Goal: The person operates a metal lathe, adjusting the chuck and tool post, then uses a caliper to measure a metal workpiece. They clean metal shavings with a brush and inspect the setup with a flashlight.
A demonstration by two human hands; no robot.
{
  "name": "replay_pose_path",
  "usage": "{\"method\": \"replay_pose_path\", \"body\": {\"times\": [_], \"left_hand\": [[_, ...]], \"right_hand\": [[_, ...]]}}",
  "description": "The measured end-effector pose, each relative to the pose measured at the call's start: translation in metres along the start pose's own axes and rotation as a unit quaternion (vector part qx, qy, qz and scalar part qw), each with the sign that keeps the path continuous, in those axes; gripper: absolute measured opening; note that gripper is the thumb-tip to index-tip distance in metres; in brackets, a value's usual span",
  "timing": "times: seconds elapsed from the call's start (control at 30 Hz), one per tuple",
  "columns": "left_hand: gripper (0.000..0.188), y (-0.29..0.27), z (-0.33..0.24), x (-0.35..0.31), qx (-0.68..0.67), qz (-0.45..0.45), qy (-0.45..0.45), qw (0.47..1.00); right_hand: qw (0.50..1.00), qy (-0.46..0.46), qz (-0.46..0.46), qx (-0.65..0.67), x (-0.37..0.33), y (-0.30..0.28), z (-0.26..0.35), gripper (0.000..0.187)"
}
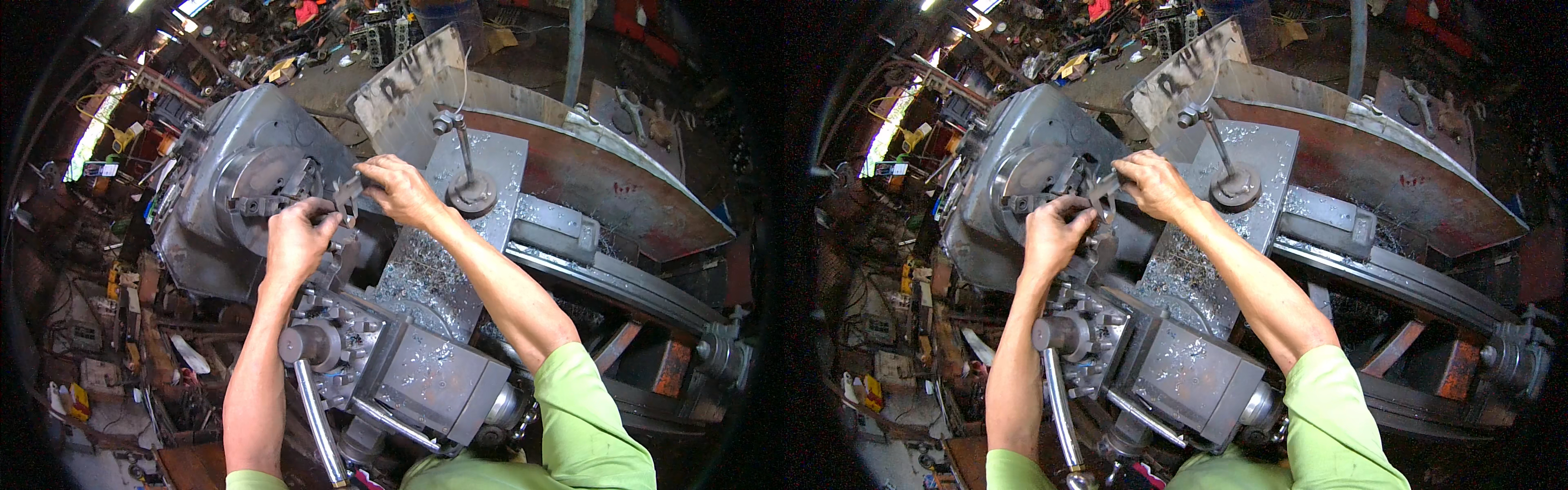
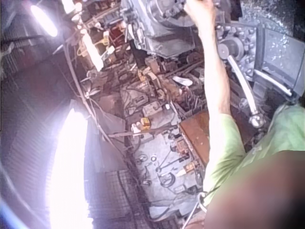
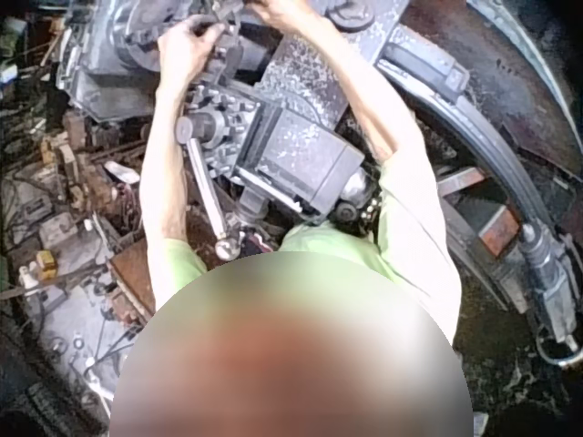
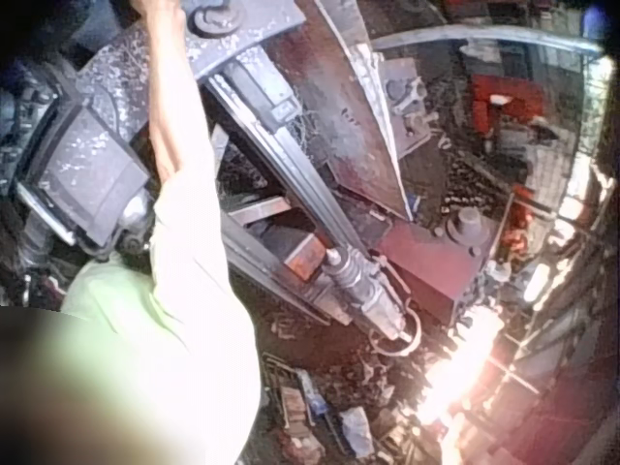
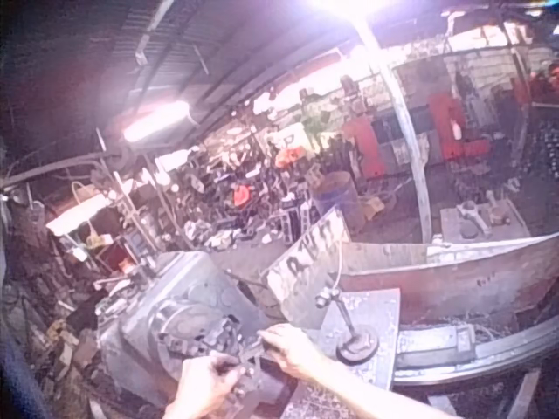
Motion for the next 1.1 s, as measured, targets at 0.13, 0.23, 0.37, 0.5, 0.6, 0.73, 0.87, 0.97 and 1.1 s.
{"method": "replay_pose_path", "body": {"times": [0.13, 0.23, 0.37, 0.5, 0.6, 0.73, 0.87, 0.97, 1.1], "left_hand": [[0.029, -0.026, 0.025, -0.016, -0.126, -0.065, -0.053, 0.988], [0.023, -0.04, 0.039, -0.055, -0.208, -0.062, -0.056, 0.975], [0.02, -0.038, 0.052, -0.106, -0.285, -0.041, -0.086, 0.954], [0.02, -0.029, 0.059, -0.116, -0.331, -0.06, -0.047, 0.941], [0.022, -0.018, 0.063, -0.108, -0.369, 0.0, -0.042, 0.928], [0.027, -0.014, 0.066, -0.105, -0.375, 0.048, -0.052, 0.924], [0.031, -0.013, 0.063, -0.105, -0.381, 0.05, -0.024, 0.923], [0.031, -0.013, 0.065, -0.103, -0.375, 0.027, 0.0, 0.927], [0.031, -0.008, 0.07, -0.098, -0.393, 0.046, 0.006, 0.918]], "right_hand": [[0.994, 0.061, -0.077, 0.057, 0.013, -0.02, 0.028, 0.04], [0.98, 0.14, -0.089, 0.111, 0.011, -0.036, 0.063, 0.049], [0.99, 0.119, -0.02, 0.07, -0.029, -0.077, 0.122, 0.043], [0.963, 0.19, -0.009, -0.191, -0.108, -0.136, 0.152, 0.041], [0.92, 0.239, -0.045, -0.308, -0.17, -0.183, 0.173, 0.041], [0.887, 0.256, -0.077, -0.376, -0.23, -0.221, 0.196, 0.04], [0.856, 0.305, -0.088, -0.408, -0.269, -0.242, 0.207, 0.039], [0.856, 0.292, -0.101, -0.415, -0.284, -0.249, 0.216, 0.039], [0.851, 0.294, -0.117, -0.42, -0.294, -0.255, 0.222, 0.038]]}}
Point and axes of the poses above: each hand's wrist, its own x-axis towards the middle knuckle, its own y-axis out of the palm, z = x × y, the point moved 6 cm from there along x, towards the middle knuckle, and after that the axes turned 14 degrees about x, right-handed, at the moved point
